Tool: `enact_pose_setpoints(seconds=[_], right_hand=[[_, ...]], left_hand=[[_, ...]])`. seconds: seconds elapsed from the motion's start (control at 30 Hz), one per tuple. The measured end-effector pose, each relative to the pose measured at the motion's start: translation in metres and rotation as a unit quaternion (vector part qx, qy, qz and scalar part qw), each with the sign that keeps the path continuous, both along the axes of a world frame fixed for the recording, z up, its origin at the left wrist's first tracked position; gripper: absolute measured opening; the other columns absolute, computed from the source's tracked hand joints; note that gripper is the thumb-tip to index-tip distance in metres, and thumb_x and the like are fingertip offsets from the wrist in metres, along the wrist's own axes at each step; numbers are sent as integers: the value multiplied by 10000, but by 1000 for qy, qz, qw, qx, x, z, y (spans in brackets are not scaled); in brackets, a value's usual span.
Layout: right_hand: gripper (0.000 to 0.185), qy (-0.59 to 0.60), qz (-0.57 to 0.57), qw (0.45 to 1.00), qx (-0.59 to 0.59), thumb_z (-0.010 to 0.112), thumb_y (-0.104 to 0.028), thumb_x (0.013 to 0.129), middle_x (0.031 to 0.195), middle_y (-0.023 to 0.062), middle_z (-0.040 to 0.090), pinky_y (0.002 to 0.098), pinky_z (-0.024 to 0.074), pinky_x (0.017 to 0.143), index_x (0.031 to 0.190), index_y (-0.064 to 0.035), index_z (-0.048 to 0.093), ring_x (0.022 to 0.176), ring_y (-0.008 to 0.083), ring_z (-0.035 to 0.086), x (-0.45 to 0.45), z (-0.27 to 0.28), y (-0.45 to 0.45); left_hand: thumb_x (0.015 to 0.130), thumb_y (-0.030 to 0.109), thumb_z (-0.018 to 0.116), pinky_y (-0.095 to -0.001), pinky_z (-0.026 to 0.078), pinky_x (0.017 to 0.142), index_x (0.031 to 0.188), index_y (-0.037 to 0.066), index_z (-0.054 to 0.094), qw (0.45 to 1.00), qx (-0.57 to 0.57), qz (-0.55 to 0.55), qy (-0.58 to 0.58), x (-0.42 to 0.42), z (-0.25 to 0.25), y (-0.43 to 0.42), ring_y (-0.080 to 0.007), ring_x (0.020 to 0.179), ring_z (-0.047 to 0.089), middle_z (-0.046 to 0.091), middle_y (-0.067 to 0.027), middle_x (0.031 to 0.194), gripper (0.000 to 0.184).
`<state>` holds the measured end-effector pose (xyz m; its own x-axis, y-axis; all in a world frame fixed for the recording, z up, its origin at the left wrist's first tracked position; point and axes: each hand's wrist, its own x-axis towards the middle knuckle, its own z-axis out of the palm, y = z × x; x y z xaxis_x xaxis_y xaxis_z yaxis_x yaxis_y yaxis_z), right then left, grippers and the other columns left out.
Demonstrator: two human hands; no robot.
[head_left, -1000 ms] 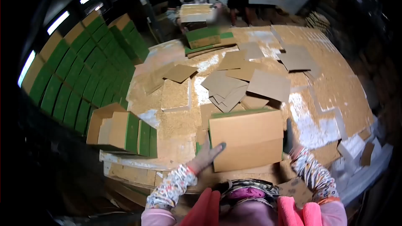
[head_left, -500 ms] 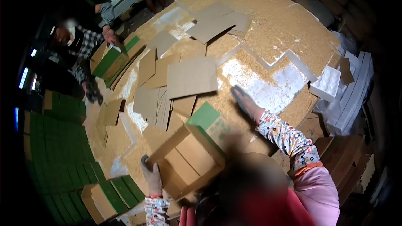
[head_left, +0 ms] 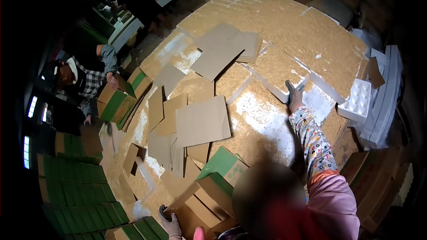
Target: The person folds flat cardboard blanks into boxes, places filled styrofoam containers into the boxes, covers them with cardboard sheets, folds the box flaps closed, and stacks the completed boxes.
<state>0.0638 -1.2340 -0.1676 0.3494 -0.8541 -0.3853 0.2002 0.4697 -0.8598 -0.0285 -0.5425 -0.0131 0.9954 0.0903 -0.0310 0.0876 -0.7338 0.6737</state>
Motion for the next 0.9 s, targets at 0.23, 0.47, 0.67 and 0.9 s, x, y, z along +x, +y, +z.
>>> enact_pose_setpoints(seconds=[0.23,0.47,0.67,0.9], right_hand=[[472,-150,213,958,118,582,-155,899,1084,128,623,395,545,714,1339,-84,427,933,264,631,-127,53,64],[684,-30,382,551,-741,800,-106,656,1184,220,576,409,457,936,1247,-13,470,1082,373,572,-183,172,165],[583,-31,725,672,-144,608,-176,882,1229,114,537,290,442,927,1364,-3,330,1087,165,527,-115,304,311],[522,111,649,637,-400,654,-217,794,1026,197,616,348,473,822,1205,41,460,931,279,602,-122,188,389]], left_hand=[[883,69,555,-314,356,1005,1312,-13,400,985,-117,51,-114,1,-17,-8,-211,1120,479,495,-106,1234,464],[925,268,527,-308,469,712,1024,76,627,883,-435,153,88,56,-70,24,-139,788,549,601,-24,868,238],[968,269,423,-376,472,843,1110,64,562,760,-626,109,139,53,30,-18,-240,927,589,621,-97,1076,286],[916,278,570,-323,456,819,1138,14,524,968,-248,32,-1,20,19,-10,-224,890,557,602,-130,1065,349]])
